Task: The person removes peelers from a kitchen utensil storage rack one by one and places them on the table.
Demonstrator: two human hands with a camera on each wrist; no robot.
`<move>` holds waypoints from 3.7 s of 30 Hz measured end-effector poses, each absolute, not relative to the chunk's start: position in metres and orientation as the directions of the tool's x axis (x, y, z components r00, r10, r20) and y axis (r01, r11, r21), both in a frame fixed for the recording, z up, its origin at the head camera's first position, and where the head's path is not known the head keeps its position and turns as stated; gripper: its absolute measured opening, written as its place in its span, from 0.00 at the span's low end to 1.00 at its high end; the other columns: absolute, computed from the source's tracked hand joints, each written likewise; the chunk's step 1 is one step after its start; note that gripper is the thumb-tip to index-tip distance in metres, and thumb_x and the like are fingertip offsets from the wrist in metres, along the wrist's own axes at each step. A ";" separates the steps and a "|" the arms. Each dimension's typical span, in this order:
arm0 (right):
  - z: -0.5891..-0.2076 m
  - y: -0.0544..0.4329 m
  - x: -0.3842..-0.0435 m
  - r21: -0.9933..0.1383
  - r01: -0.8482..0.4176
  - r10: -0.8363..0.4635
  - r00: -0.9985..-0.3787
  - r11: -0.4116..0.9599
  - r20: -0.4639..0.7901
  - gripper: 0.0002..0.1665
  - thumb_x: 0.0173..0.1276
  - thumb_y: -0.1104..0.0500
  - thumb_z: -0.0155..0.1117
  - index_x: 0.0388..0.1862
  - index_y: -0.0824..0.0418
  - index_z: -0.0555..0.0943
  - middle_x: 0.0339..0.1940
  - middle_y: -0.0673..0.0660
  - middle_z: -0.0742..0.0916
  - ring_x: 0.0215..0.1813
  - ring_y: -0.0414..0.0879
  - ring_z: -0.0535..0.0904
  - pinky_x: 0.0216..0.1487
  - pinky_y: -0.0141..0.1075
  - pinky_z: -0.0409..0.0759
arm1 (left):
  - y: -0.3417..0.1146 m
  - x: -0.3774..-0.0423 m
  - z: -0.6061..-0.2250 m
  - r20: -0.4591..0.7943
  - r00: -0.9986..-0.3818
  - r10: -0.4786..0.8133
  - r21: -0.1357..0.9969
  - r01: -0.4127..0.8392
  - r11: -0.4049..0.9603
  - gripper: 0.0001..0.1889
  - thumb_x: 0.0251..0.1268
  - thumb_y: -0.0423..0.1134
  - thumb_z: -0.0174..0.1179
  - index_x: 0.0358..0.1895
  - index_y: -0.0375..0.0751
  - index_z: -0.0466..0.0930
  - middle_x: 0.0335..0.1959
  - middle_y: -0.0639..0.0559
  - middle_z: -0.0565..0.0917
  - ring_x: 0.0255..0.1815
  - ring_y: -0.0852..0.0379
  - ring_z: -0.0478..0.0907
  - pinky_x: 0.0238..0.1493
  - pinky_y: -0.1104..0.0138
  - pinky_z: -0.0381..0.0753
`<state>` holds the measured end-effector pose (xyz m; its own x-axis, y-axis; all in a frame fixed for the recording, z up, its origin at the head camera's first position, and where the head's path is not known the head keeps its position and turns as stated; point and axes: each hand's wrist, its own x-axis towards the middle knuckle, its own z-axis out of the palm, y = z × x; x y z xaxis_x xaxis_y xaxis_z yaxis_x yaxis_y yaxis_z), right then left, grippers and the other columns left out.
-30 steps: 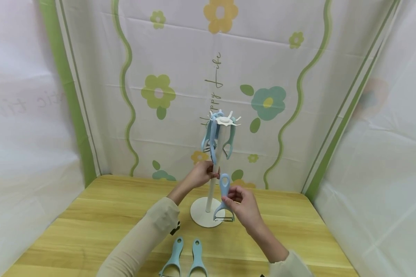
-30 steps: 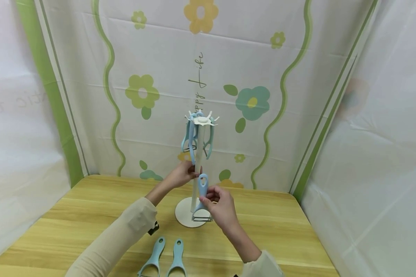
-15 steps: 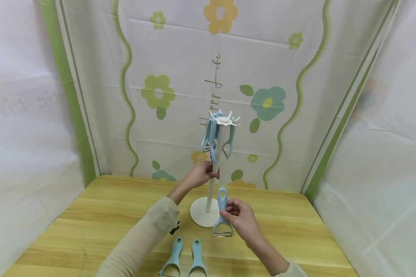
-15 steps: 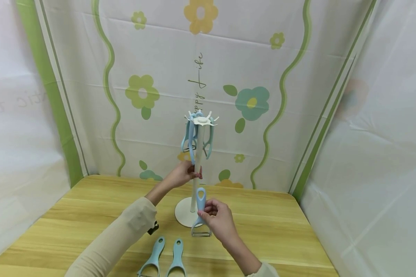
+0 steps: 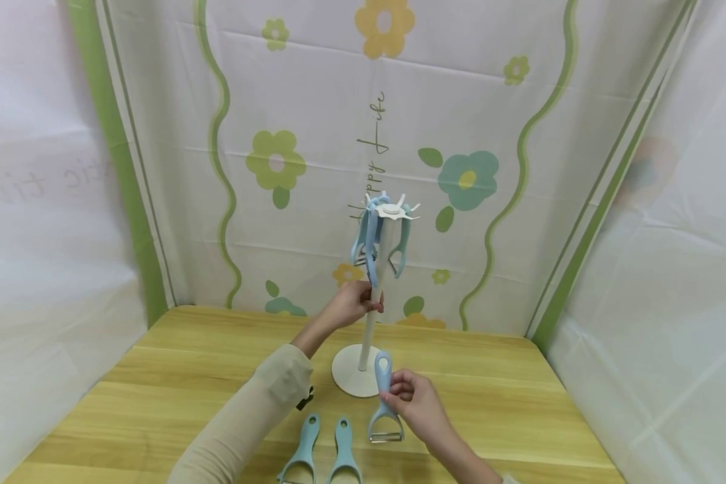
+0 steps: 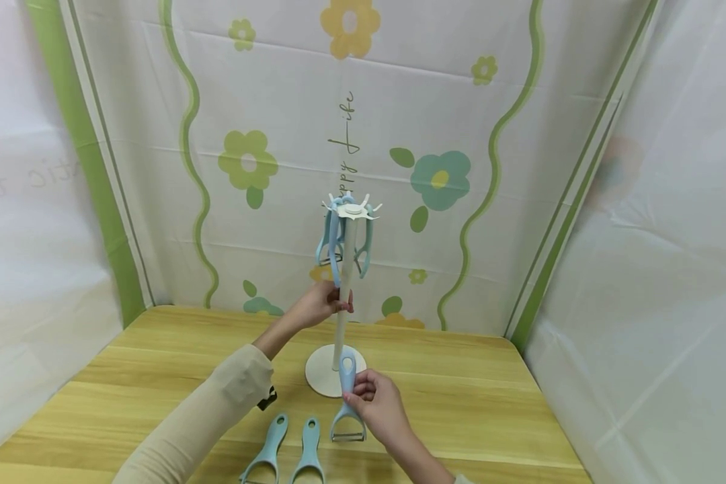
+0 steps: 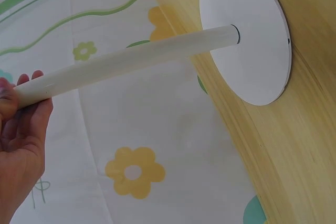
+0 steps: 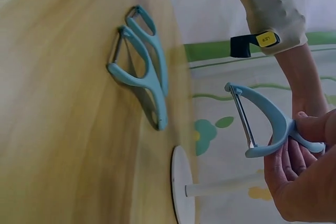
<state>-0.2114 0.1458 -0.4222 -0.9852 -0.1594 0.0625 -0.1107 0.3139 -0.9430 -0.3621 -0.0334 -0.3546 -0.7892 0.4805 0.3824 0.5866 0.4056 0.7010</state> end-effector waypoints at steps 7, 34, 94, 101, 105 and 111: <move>-0.439 0.149 -0.206 -0.949 -0.112 -0.193 -0.979 0.294 0.056 0.15 0.62 0.67 0.70 0.45 0.73 0.78 0.32 0.55 0.85 0.35 0.42 0.81 0.37 0.28 0.82 | -0.033 -0.362 -0.354 0.384 -0.785 0.486 0.700 0.591 0.400 0.02 0.68 0.30 0.62 0.36 0.36 0.81 0.34 0.45 0.88 0.38 0.54 0.86 0.48 0.61 0.86; -0.488 0.155 -0.196 -0.951 -0.068 -0.284 -0.959 0.302 -0.022 0.11 0.60 0.70 0.69 0.40 0.72 0.77 0.28 0.54 0.86 0.32 0.42 0.82 0.33 0.27 0.81 | -0.035 -0.362 -0.349 0.341 -0.798 0.497 0.720 0.561 0.408 0.02 0.68 0.30 0.62 0.37 0.34 0.82 0.35 0.44 0.89 0.41 0.48 0.88 0.50 0.60 0.86; -0.495 0.163 -0.199 -0.871 0.000 -0.270 -0.951 0.492 -0.153 0.12 0.63 0.63 0.70 0.42 0.67 0.79 0.18 0.51 0.82 0.18 0.38 0.77 0.22 0.30 0.76 | -0.042 -0.375 -0.338 0.404 -0.707 0.580 0.891 0.448 -0.074 0.17 0.77 0.27 0.46 0.64 0.32 0.73 0.57 0.33 0.81 0.55 0.45 0.84 0.62 0.47 0.79; -0.492 0.165 -0.200 -0.876 -0.018 -0.285 -0.948 0.483 -0.138 0.09 0.64 0.63 0.70 0.39 0.64 0.80 0.17 0.51 0.82 0.17 0.38 0.75 0.19 0.28 0.73 | -0.039 -0.375 -0.336 0.376 -0.767 0.520 0.906 0.423 -0.031 0.12 0.75 0.25 0.49 0.54 0.25 0.77 0.49 0.26 0.81 0.45 0.55 0.84 0.56 0.56 0.83; -0.491 0.167 -0.202 -0.868 -0.037 -0.293 -0.948 0.495 -0.126 0.09 0.64 0.62 0.70 0.40 0.64 0.80 0.17 0.50 0.82 0.16 0.38 0.76 0.19 0.29 0.72 | -0.038 -0.373 -0.335 0.368 -0.800 0.475 0.909 0.417 -0.002 0.12 0.73 0.24 0.50 0.53 0.23 0.78 0.46 0.31 0.84 0.43 0.56 0.85 0.54 0.58 0.84; -0.484 0.170 -0.204 -0.852 -0.130 -0.329 -0.943 0.507 -0.052 0.12 0.66 0.60 0.69 0.42 0.66 0.79 0.16 0.52 0.83 0.16 0.40 0.77 0.18 0.28 0.71 | -0.038 -0.374 -0.332 0.391 -0.838 0.381 0.901 0.432 0.027 0.10 0.69 0.21 0.53 0.50 0.22 0.78 0.42 0.30 0.86 0.37 0.57 0.86 0.45 0.61 0.86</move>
